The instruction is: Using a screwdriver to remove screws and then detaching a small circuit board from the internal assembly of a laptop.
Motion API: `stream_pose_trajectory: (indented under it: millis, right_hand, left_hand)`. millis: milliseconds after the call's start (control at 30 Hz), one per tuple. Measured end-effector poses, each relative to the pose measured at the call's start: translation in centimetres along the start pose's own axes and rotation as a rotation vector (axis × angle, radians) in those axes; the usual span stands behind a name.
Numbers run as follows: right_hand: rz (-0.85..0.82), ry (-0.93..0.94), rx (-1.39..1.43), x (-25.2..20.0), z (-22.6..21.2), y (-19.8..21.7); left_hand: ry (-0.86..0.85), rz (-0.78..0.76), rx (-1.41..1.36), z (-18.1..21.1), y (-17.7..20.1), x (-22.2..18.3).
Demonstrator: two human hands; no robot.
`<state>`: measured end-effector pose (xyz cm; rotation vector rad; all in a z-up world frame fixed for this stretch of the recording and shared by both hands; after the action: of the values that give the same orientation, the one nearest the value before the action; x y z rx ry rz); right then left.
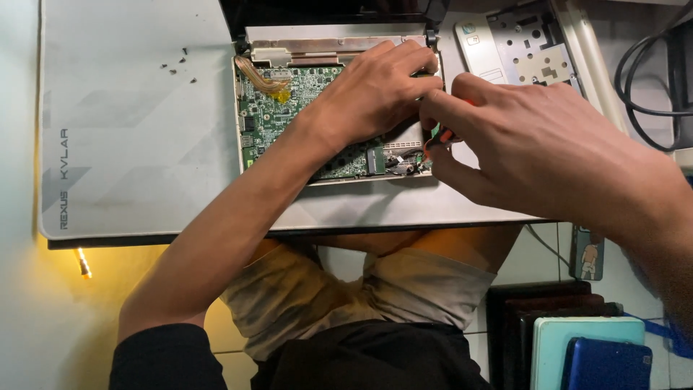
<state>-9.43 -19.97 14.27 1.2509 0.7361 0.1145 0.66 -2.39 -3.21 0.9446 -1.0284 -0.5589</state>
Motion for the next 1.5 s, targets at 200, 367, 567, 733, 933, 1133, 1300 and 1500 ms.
stream_pose_trajectory:
  millis: [200,367,567,733,933,1133,1300,1500]
  right_hand:
    - [0.014,0.144,0.036,1.2,0.1,-0.1]
    - [-0.034,0.078,-0.014,1.1,-0.3,0.4]
    - [-0.063,0.022,-0.159,0.7,-0.4,0.3]
    - [-0.019,0.002,-0.106,0.7,-0.4,-0.2]
    - [0.085,0.094,0.219,1.3,0.2,-1.4]
    - [0.149,0.21,0.308,1.3,0.8,-2.0]
    - [0.097,-0.007,-0.098,0.7,1.4,-2.2]
    - [0.148,0.166,0.088,0.2,1.6,-1.4]
  left_hand:
    - [0.051,-0.046,-0.076,0.2,0.2,0.0]
    - [0.084,-0.07,-0.105,0.3,0.4,0.0]
    - [0.045,-0.051,-0.051,0.1,0.0,0.2]
    - [0.006,-0.046,-0.014,-0.5,0.3,-0.1]
    - [0.042,-0.271,-0.497,0.7,2.3,0.2]
    - [0.181,-0.575,-0.699,1.0,3.1,0.3]
    - [0.24,-0.629,-0.701,1.5,3.7,0.8]
    - [0.216,-0.615,-0.759,1.3,3.7,0.6]
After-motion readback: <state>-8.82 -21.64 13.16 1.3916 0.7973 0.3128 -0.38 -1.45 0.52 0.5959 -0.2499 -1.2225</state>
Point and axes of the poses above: each hand's wrist, its own x-axis towards the middle knuckle, its own y-axis out of the back of the hand, z = x × y, the point moved 1 cm from there along x, towards the middle knuckle, and after that the axes turned 6 degrees about -z, right-handed, at the moved point
